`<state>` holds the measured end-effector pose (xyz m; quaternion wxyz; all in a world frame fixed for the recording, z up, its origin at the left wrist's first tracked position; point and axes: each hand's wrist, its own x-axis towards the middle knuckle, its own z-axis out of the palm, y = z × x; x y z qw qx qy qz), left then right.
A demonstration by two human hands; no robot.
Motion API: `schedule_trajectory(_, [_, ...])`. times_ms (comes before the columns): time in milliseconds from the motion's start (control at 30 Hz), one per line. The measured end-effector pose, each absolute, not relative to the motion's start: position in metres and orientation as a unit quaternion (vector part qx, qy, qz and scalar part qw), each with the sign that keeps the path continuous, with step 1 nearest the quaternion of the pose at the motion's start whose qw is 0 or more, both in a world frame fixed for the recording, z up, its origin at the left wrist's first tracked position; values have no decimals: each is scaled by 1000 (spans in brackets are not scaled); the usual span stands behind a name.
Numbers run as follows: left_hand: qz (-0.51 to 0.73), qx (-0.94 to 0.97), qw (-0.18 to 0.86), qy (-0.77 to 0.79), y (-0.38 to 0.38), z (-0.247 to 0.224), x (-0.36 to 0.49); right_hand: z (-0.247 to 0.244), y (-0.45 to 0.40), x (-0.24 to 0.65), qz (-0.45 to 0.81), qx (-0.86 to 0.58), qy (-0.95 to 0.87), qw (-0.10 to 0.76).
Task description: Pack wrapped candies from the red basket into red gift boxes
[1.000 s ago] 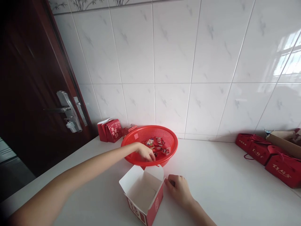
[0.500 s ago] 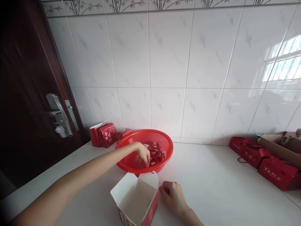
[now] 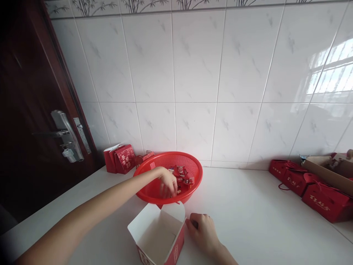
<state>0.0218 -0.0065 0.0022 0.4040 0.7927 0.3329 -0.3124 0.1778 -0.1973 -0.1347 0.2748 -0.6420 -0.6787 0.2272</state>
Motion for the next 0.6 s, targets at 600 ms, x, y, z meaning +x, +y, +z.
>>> schedule_trajectory(600, [-72, 888, 156, 426, 11, 13, 20, -131, -200, 179, 218, -640, -680, 283])
